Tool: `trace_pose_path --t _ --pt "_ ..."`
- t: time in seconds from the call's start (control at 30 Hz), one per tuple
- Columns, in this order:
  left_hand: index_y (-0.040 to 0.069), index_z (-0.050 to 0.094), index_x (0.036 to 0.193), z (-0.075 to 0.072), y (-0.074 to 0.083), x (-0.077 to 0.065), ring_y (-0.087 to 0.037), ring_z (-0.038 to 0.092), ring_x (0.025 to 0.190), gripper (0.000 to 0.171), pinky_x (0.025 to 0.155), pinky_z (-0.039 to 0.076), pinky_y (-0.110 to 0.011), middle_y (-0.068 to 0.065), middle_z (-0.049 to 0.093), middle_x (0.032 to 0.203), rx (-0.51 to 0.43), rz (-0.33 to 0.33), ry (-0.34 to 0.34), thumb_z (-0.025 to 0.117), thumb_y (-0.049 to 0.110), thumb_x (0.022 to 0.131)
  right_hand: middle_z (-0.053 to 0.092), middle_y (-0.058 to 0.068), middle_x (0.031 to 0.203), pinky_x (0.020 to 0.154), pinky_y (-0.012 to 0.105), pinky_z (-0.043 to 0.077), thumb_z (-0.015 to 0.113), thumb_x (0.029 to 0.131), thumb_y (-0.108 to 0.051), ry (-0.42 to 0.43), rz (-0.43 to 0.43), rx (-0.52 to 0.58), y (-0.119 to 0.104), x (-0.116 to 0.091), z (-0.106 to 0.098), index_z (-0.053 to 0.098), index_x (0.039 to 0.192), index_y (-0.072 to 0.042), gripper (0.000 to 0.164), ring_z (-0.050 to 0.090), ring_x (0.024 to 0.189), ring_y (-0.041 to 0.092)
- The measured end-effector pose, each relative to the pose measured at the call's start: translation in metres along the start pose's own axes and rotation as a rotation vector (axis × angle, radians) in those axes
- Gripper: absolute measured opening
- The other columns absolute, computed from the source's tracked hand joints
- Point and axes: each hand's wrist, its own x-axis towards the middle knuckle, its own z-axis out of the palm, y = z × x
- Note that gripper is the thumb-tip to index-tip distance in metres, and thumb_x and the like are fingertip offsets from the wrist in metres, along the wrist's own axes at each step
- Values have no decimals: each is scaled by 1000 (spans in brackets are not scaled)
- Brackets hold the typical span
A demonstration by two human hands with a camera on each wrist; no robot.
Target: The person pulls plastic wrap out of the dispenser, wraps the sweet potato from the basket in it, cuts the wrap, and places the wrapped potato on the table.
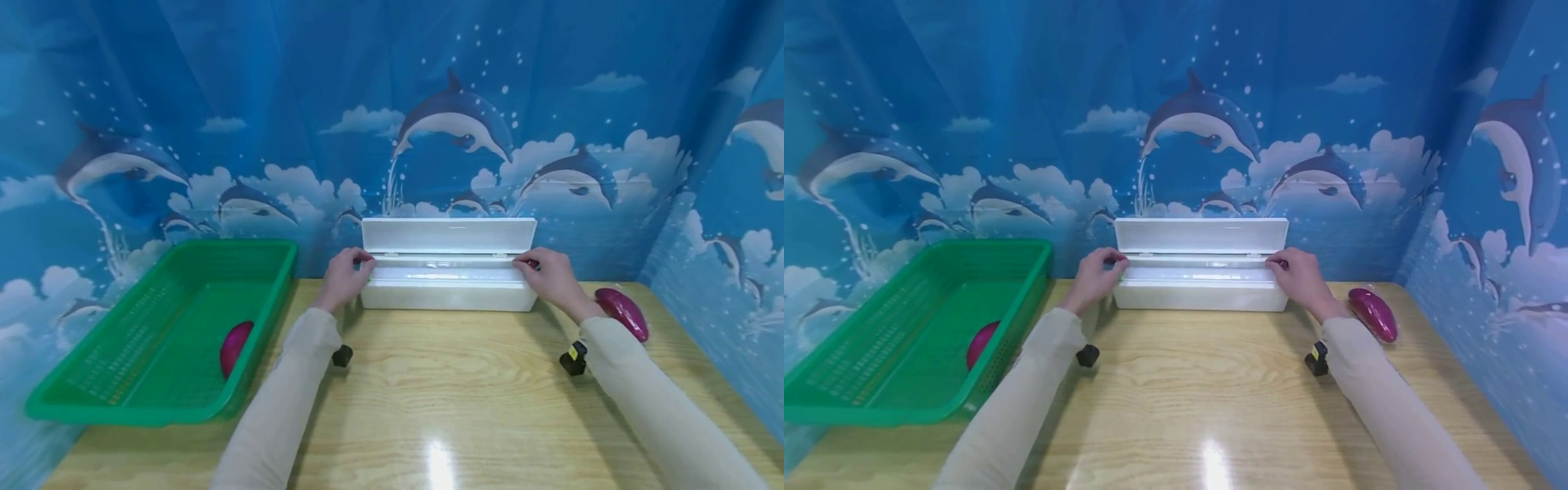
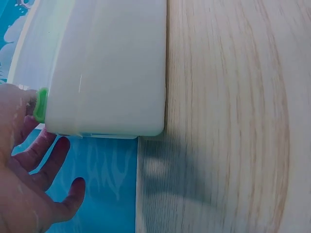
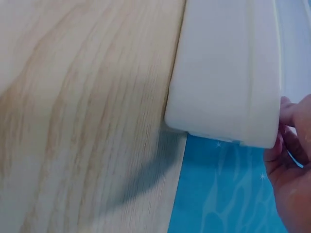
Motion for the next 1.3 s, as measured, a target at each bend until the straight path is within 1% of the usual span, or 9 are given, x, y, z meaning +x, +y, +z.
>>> trace_pose_path --t 0.2,0.4,0.6,0.7,0.83,0.97,1.07,1.17,1.3 --pt "14 63 123 0 6 1 -27 57 119 27 106 49 -49 -8 64 124 -27 -38 26 57 33 105 74 20 102 69 30 46 56 106 -24 40 150 88 -2 3 -2 74 116 -1 31 63 88 27" --pt "13 60 124 -3 12 -1 -26 58 116 27 103 50 -48 -8 63 120 -75 -5 24 54 32 106 73 21 105 71 31 47 54 107 -28 30 167 124 -4 3 -11 73 117 -2 34 63 92 28" --pt "9 57 124 -5 16 -2 -26 61 113 26 101 51 -47 -10 66 118 -107 91 21 48 29 109 72 22 116 84 36 48 51 108 -33 -18 174 184 -9 3 -18 69 121 -2 39 64 108 34" --pt "8 54 126 -6 17 -3 -27 63 111 27 98 52 -46 -10 68 119 -140 108 16 46 28 109 71 22 120 86 32 52 48 109 -34 -49 190 237 -11 3 -21 66 123 -1 40 65 112 34" --pt "10 52 128 -7 20 -4 -28 63 114 28 97 52 -46 -9 70 122 -182 86 13 44 30 110 72 21 119 88 23 57 46 110 -32 -68 222 338 -11 3 -22 61 128 0 40 68 111 29" --pt "12 49 130 -8 23 -4 -28 63 122 30 102 51 -49 -8 71 128 -224 54 7 41 33 111 74 13 110 87 18 57 46 110 -31 -51 249 438 -12 4 -23 57 130 2 41 70 99 14" --pt "11 47 132 -8 25 -3 -29 62 124 31 107 49 -51 -7 71 129 -246 66 7 39 33 112 73 2 103 86 18 58 47 109 -30 -38 266 516 -13 5 -23 54 131 3 40 68 93 6" --pt "10 47 132 -9 26 -3 -30 62 125 32 110 46 -53 -7 73 127 -259 79 16 39 34 112 70 -6 99 87 21 60 47 109 -27 -23 288 595 -16 6 -24 52 132 3 38 68 93 5" --pt "10 47 133 -11 28 -1 -28 63 124 34 110 46 -52 -7 74 123 -304 73 23 40 36 111 68 -10 97 86 27 62 48 109 -27 7 316 692 -19 8 -26 53 131 1 36 68 91 5"
